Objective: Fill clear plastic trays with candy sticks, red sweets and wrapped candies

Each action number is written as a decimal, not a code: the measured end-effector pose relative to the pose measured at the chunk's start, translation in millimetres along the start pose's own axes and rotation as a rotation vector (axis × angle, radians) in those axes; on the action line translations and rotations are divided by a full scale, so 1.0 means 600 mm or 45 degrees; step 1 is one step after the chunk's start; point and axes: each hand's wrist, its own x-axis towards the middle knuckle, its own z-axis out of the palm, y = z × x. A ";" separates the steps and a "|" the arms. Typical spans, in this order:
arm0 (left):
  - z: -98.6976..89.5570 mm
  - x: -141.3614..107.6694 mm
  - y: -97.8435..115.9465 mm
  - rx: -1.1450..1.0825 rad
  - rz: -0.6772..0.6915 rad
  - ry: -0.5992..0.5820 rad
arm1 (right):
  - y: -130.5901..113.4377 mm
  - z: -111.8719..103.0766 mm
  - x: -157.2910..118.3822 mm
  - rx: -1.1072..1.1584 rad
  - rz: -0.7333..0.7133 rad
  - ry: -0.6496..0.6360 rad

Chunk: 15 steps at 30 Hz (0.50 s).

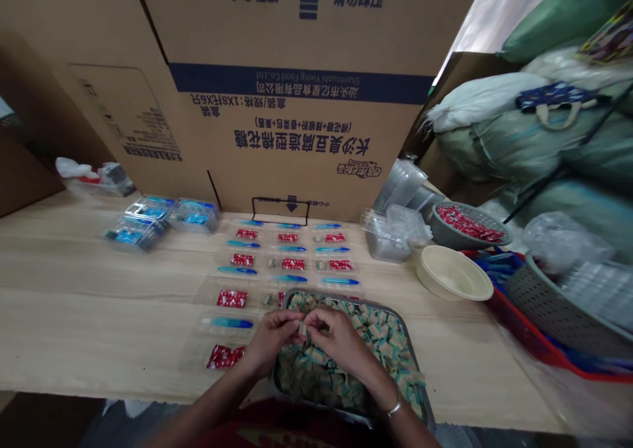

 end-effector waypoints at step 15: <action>-0.001 0.004 -0.007 0.225 0.131 0.105 | -0.021 -0.014 -0.065 -0.466 0.083 -0.196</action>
